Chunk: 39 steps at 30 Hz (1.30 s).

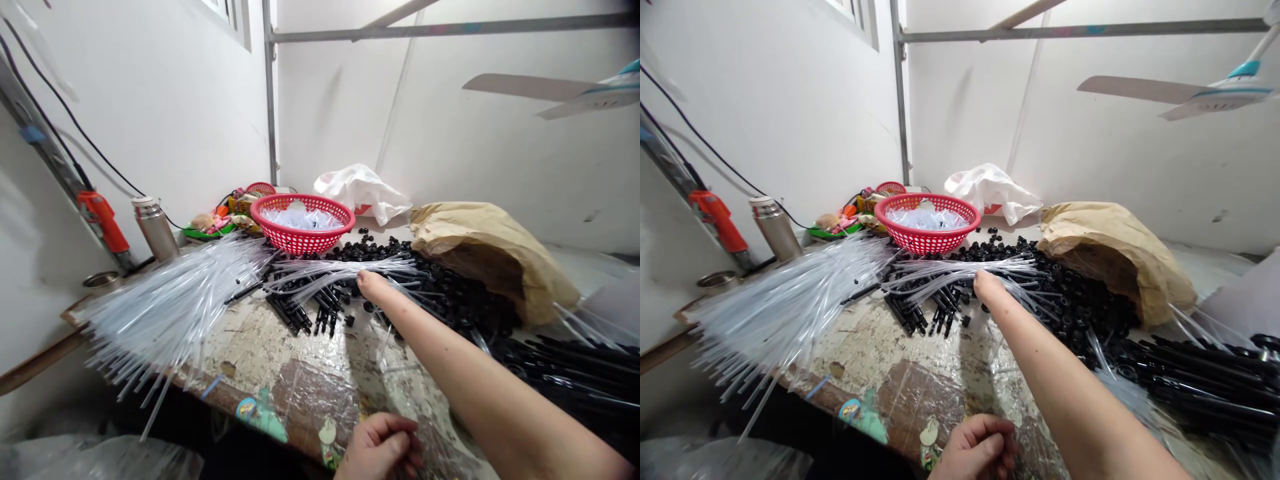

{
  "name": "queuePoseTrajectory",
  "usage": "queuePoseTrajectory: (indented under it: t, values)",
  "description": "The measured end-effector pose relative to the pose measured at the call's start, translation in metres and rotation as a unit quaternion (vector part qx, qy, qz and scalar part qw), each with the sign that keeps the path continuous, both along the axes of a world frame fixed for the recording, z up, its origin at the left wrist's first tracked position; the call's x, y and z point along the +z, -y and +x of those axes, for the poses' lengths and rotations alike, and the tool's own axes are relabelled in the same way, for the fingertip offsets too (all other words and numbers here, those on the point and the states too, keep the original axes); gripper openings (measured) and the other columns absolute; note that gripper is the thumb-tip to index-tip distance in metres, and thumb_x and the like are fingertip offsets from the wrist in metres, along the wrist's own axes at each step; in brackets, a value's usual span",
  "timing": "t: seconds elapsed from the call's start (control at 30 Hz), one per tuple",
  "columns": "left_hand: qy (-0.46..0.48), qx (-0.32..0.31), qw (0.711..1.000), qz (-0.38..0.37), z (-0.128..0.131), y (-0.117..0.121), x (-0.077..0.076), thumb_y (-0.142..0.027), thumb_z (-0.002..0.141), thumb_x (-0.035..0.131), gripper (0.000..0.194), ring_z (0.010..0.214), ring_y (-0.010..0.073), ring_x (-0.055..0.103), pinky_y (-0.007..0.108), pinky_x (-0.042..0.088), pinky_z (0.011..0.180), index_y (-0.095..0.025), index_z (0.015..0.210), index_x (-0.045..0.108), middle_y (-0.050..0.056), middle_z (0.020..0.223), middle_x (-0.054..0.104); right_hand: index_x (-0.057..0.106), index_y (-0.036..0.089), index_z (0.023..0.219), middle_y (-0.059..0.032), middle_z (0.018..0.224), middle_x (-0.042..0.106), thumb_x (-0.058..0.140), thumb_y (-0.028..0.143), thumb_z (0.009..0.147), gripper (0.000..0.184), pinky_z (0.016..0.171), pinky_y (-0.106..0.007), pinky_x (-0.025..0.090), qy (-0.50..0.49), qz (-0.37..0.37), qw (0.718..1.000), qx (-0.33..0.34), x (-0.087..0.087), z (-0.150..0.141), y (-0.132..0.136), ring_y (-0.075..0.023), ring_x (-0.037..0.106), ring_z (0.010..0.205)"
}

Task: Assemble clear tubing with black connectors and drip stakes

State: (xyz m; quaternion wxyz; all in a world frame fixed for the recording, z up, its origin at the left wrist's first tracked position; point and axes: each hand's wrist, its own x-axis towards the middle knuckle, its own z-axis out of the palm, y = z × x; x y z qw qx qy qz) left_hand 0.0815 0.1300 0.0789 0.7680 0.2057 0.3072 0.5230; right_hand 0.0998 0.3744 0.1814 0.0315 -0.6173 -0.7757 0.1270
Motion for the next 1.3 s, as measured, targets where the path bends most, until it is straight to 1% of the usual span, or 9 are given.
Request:
queuePoseTrajectory:
  t: [0.3,0.47,0.63,0.8,0.9,0.97,1.03,1.13,1.3]
  values:
    - [0.021,-0.021,0.999,0.009,-0.002,0.0,-0.003,-0.037,0.054,0.077,0.038,0.053,0.0102,0.057,0.022,0.036,0.05,-0.012,0.081,0.066,0.004,0.064,0.065,0.055,0.016,0.106,-0.0053,0.106,0.057,0.049,0.032,0.086,0.026,0.075,-0.035,0.049,-0.033,-0.028,0.999,0.027,0.032,0.024,-0.014,-0.0173,0.057,0.089]
    - [0.031,-0.011,0.999,0.018,-0.002,0.001,0.0,-0.034,0.058,0.075,0.032,0.054,0.0092,0.058,0.02,0.036,0.049,-0.012,0.081,0.068,0.005,0.066,0.067,0.058,0.015,0.103,-0.0024,0.087,0.064,0.047,0.034,0.086,0.028,0.06,-0.026,0.049,-0.059,-0.043,0.997,0.033,0.041,0.04,-0.009,-0.0117,0.06,0.066]
    - [0.031,-0.001,0.999,0.022,-0.002,0.001,0.001,-0.03,0.062,0.073,0.028,0.054,0.0094,0.057,0.02,0.036,0.048,-0.012,0.082,0.068,0.006,0.067,0.067,0.064,0.019,0.102,0.0011,0.08,0.068,0.042,0.028,0.085,0.029,0.056,-0.018,0.043,-0.077,-0.041,0.994,0.06,0.026,0.058,0.015,-0.01,0.059,0.065]
    - [0.023,0.003,0.999,0.033,-0.004,0.004,0.005,-0.027,0.066,0.07,0.024,0.059,0.0101,0.059,0.02,0.037,0.052,-0.011,0.084,0.068,0.007,0.072,0.067,0.068,0.02,0.091,-0.001,0.078,0.068,0.05,0.026,0.078,0.024,0.064,-0.021,0.042,-0.026,-0.046,0.995,0.088,-0.002,0.071,0.045,-0.0138,0.06,0.073]
    - [0.019,0.008,0.999,0.032,-0.004,0.005,0.007,-0.027,0.066,0.07,0.023,0.059,0.01,0.058,0.02,0.037,0.052,-0.012,0.084,0.068,0.007,0.072,0.067,0.067,0.022,0.095,-0.004,0.085,0.068,0.061,0.033,0.068,0.029,0.068,-0.027,0.043,0.019,-0.038,0.994,0.101,-0.008,0.072,0.058,-0.0204,0.06,0.081]
    - [0.016,0.012,0.999,0.029,-0.003,0.006,0.009,-0.027,0.066,0.07,0.024,0.059,0.0101,0.058,0.02,0.036,0.052,-0.011,0.084,0.068,0.007,0.071,0.067,0.064,0.022,0.102,-0.0076,0.097,0.065,0.064,0.037,0.065,0.04,0.074,-0.033,0.042,0.041,-0.015,0.993,0.109,-0.006,0.067,0.063,-0.0258,0.056,0.094]
    - [0.012,0.017,0.999,0.025,-0.002,0.006,0.01,-0.027,0.065,0.071,0.025,0.058,0.0103,0.058,0.02,0.036,0.051,-0.011,0.083,0.068,0.007,0.07,0.067,0.062,0.022,0.104,-0.0091,0.105,0.061,0.059,0.037,0.071,0.036,0.08,-0.036,0.04,0.053,0.009,0.991,0.122,-0.003,0.056,0.066,-0.027,0.052,0.103]
    - [0.005,0.022,1.0,0.016,-0.002,0.006,0.009,-0.027,0.064,0.071,0.026,0.057,0.0101,0.058,0.021,0.035,0.051,-0.01,0.083,0.068,0.006,0.069,0.066,0.061,0.019,0.099,-0.0072,0.102,0.061,0.047,0.034,0.084,0.025,0.082,-0.036,0.042,0.061,0.015,0.988,0.138,-0.005,0.027,0.068,-0.0211,0.055,0.098]
    - [0.016,0.01,1.0,0.007,-0.002,0.005,0.008,-0.026,0.061,0.073,0.025,0.057,0.01,0.057,0.021,0.036,0.053,-0.013,0.082,0.068,0.005,0.068,0.067,0.054,0.015,0.106,-0.007,0.11,0.056,0.049,0.032,0.086,0.027,0.082,-0.04,0.045,0.073,0.031,0.991,0.111,-0.022,-0.029,0.065,-0.0184,0.055,0.096]
